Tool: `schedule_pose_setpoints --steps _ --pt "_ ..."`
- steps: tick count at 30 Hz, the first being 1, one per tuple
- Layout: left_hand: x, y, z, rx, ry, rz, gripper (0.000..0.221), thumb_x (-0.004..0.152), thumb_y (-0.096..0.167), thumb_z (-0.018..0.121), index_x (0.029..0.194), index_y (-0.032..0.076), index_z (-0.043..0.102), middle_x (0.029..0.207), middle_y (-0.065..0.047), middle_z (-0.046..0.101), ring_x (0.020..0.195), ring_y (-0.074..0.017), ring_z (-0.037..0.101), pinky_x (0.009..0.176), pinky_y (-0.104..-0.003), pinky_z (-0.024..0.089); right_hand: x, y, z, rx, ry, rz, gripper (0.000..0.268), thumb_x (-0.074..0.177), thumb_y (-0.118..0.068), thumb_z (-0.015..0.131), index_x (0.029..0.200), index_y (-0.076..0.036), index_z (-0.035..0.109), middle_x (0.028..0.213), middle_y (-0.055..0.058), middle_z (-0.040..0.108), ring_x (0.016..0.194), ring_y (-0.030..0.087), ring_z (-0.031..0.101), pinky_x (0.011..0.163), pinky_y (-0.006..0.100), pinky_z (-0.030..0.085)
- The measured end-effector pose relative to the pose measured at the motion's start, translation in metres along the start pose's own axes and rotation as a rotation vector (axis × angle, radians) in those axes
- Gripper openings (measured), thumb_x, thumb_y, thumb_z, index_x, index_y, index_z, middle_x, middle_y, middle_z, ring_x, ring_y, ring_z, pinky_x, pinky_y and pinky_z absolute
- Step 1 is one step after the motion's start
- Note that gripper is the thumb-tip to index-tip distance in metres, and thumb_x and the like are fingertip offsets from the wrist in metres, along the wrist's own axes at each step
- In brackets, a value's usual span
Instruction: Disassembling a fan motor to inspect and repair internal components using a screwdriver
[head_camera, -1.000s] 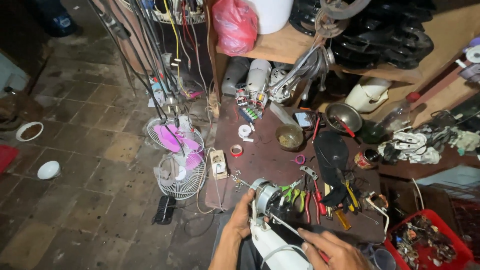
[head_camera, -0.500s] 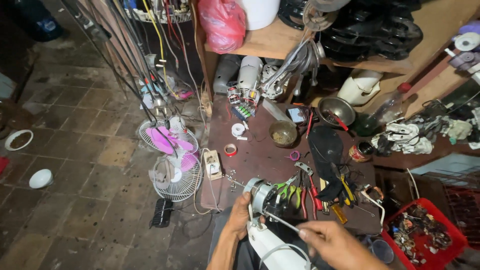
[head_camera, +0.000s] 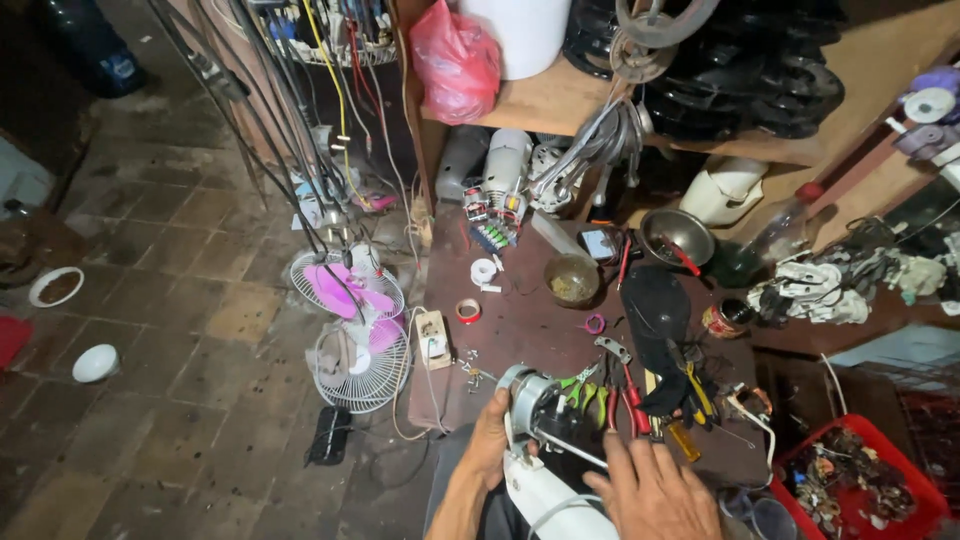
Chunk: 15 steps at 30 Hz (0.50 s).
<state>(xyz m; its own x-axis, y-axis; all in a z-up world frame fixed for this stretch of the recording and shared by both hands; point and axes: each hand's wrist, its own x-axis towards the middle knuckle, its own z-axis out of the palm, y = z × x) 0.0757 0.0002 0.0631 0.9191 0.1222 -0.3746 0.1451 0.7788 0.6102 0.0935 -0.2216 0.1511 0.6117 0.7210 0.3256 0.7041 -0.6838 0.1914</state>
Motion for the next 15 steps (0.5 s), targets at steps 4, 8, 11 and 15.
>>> schedule_pose_setpoints --steps 4,8,11,15 --pt "0.002 -0.001 -0.002 0.016 -0.008 0.016 0.082 0.075 0.058 0.066 0.124 -0.008 0.060 0.083 -0.016 0.067 0.047 -0.0152 0.058 0.040 -0.023 0.050 0.003 0.017 0.009 0.248 -0.194 -0.097 0.037 0.091 -0.029 0.060 0.115 -0.001 0.065 0.082 0.012 0.064 0.075 0.022 0.058 0.061 0.034 0.053" --pt "-0.002 0.002 0.002 0.008 0.011 0.001 0.077 0.077 0.053 0.067 0.120 -0.010 0.062 0.082 -0.018 0.067 0.047 -0.0163 0.057 0.039 -0.024 0.049 0.003 0.008 0.011 0.125 -0.135 -0.076 0.015 0.081 -0.025 0.063 0.093 -0.016 0.061 0.091 0.007 0.054 0.088 0.025 0.052 0.073 0.041 0.043" --pt "0.000 0.002 0.000 0.032 0.011 0.017 0.078 0.077 0.054 0.067 0.119 -0.012 0.061 0.083 -0.018 0.066 0.045 -0.0166 0.057 0.038 -0.024 0.049 0.011 0.007 0.017 0.029 -0.217 0.028 0.021 0.083 -0.015 0.060 0.102 -0.013 0.051 0.091 0.008 0.046 0.080 0.024 0.058 0.069 0.039 0.056" --pt "0.000 0.004 -0.004 0.034 0.016 0.015 0.073 0.078 0.054 0.067 0.113 -0.010 0.062 0.079 -0.016 0.066 0.045 -0.0166 0.057 0.038 -0.024 0.047 0.019 0.008 0.017 0.219 -0.461 0.053 0.035 0.095 -0.038 0.054 0.115 -0.010 0.054 0.099 0.011 0.054 0.082 0.028 0.063 0.066 0.043 0.060"
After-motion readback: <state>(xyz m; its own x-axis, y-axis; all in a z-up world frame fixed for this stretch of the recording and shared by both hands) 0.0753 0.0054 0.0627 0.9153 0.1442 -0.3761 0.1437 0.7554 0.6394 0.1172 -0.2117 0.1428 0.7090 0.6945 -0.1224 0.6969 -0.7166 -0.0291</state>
